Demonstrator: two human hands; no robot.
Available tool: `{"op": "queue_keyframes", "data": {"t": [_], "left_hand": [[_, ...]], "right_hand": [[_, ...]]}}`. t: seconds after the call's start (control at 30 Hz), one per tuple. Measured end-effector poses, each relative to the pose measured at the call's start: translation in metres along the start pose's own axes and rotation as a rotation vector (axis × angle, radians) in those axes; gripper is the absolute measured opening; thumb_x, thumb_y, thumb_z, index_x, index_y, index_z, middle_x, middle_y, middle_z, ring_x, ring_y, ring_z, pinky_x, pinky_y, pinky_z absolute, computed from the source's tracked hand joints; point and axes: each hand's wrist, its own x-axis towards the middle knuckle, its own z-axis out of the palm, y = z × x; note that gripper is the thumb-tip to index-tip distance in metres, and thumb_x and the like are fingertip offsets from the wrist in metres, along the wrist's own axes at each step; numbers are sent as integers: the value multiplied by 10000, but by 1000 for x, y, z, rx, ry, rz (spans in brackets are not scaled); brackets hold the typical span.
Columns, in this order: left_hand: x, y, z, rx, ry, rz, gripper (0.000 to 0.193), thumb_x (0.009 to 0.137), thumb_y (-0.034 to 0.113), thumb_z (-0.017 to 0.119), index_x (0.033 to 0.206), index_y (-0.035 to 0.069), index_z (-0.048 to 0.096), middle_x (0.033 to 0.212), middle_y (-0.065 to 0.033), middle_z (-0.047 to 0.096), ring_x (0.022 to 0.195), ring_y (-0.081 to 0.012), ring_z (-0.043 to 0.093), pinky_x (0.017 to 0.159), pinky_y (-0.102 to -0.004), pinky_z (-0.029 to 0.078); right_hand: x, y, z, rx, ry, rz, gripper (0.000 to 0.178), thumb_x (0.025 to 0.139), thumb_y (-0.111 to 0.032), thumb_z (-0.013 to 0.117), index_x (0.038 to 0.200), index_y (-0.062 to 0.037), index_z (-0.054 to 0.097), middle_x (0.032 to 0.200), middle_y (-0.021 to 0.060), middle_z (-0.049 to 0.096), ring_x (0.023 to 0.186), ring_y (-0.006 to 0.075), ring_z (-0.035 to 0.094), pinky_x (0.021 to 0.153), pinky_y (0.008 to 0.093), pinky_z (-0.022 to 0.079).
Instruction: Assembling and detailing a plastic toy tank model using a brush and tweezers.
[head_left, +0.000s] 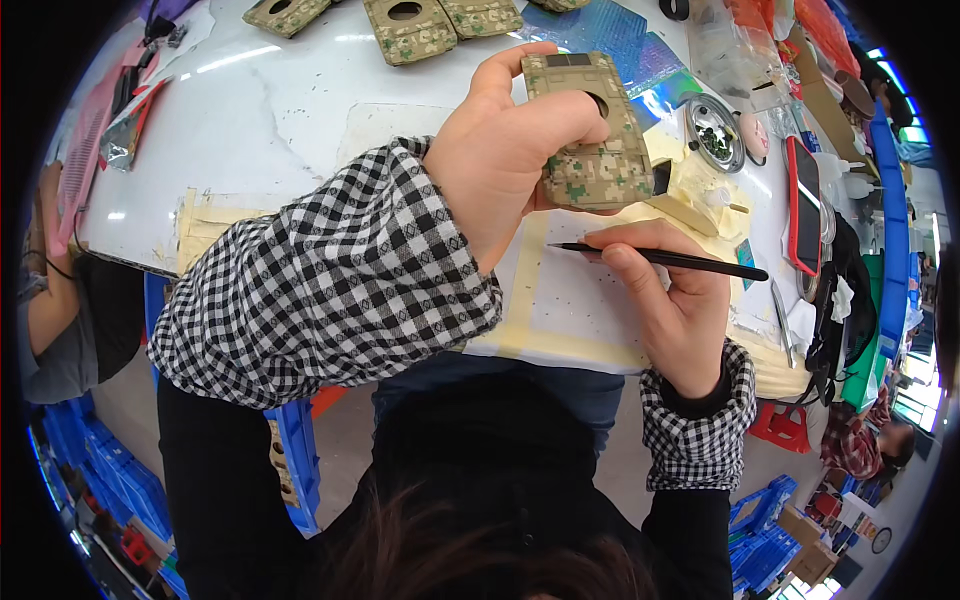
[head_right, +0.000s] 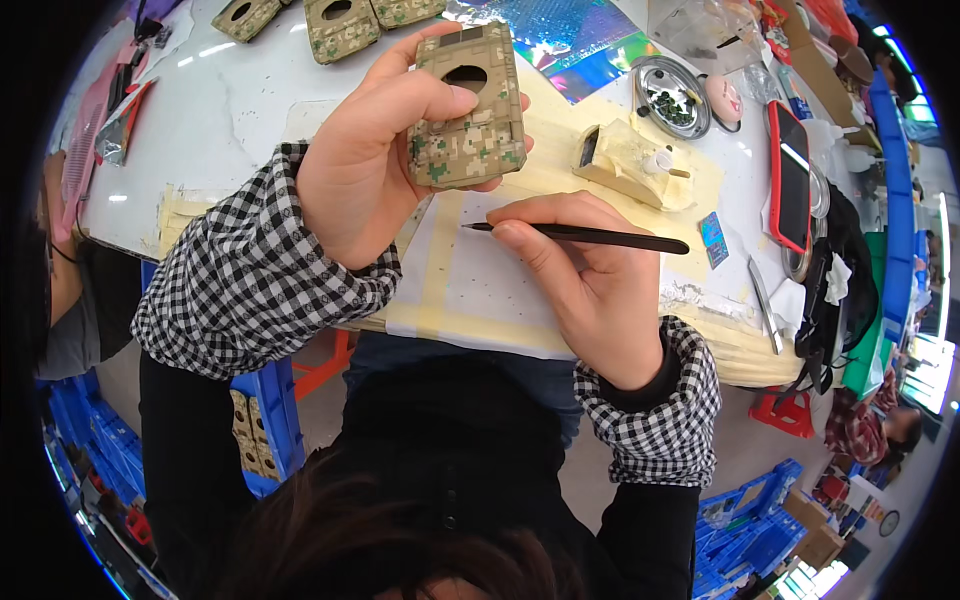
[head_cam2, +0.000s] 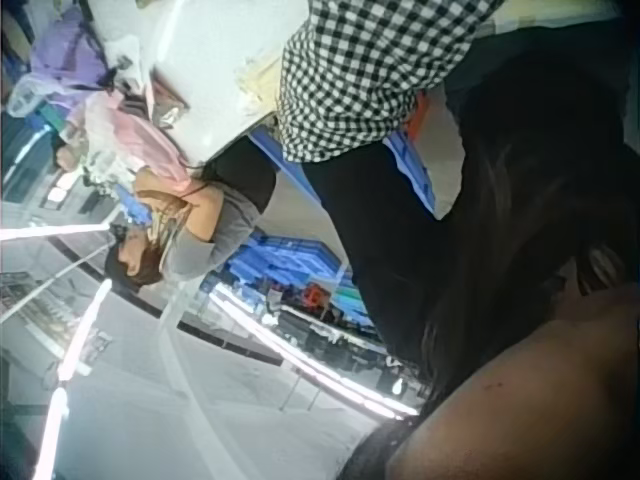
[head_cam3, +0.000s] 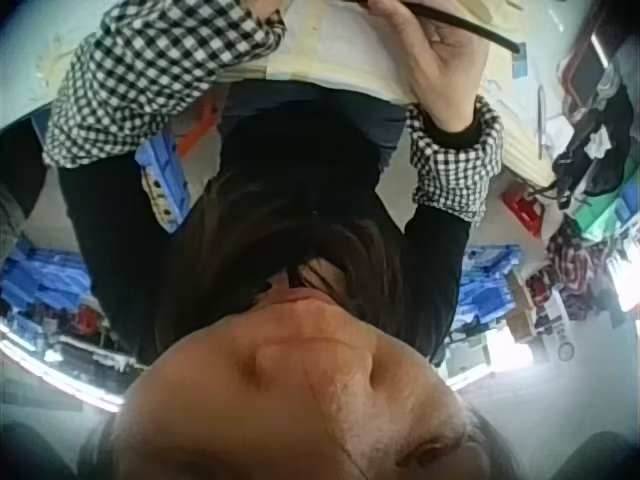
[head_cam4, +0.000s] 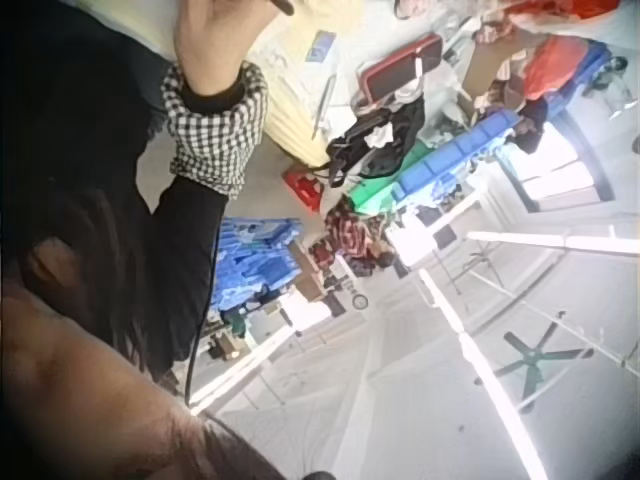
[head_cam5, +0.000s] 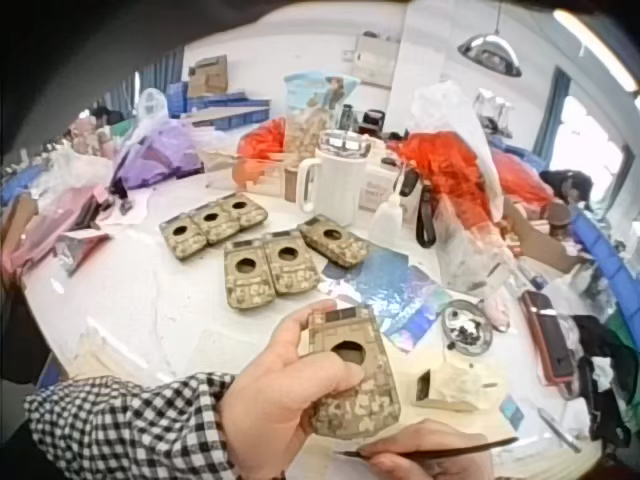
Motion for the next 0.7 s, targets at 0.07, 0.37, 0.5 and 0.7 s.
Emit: {"op": "queue_keyframes", "data": {"t": [0.07, 0.37, 0.5, 0.7], "left_hand": [[0, 0, -1, 0, -4, 4, 568, 854, 147, 503, 1358, 55, 258, 1131, -178, 553, 990, -272, 603, 753, -353, 517], [4, -1, -1, -91, -14, 17, 714, 732, 116, 614, 1312, -5, 216, 944, -105, 559, 817, -163, 601, 713, -343, 558], [4, 0, -1, -87, -17, 19, 715, 729, 113, 612, 1311, -5, 215, 953, -115, 559, 821, -176, 608, 705, -348, 565], [3, 0, 0, -93, -14, 16, 706, 727, 110, 611, 1303, -5, 220, 956, -120, 557, 826, -184, 610, 691, -346, 566]], "right_hand": [[0, 0, 0, 0, 4, 1, 107, 838, -78, 641, 873, 18, 672, 810, 85, 663, 764, 170, 592, 692, 267, 454], [0, 0, -1, -1, 10, -12, 107, 843, -69, 636, 873, 28, 667, 813, 82, 663, 750, 160, 593, 673, 258, 460], [0, -1, 0, 29, 13, 13, 108, 843, -62, 635, 874, 37, 664, 820, 84, 666, 759, 156, 594, 677, 258, 463], [0, 0, 0, 16, 10, -6, 107, 840, -65, 639, 875, 33, 665, 826, 87, 667, 766, 161, 595, 689, 263, 462]]}}
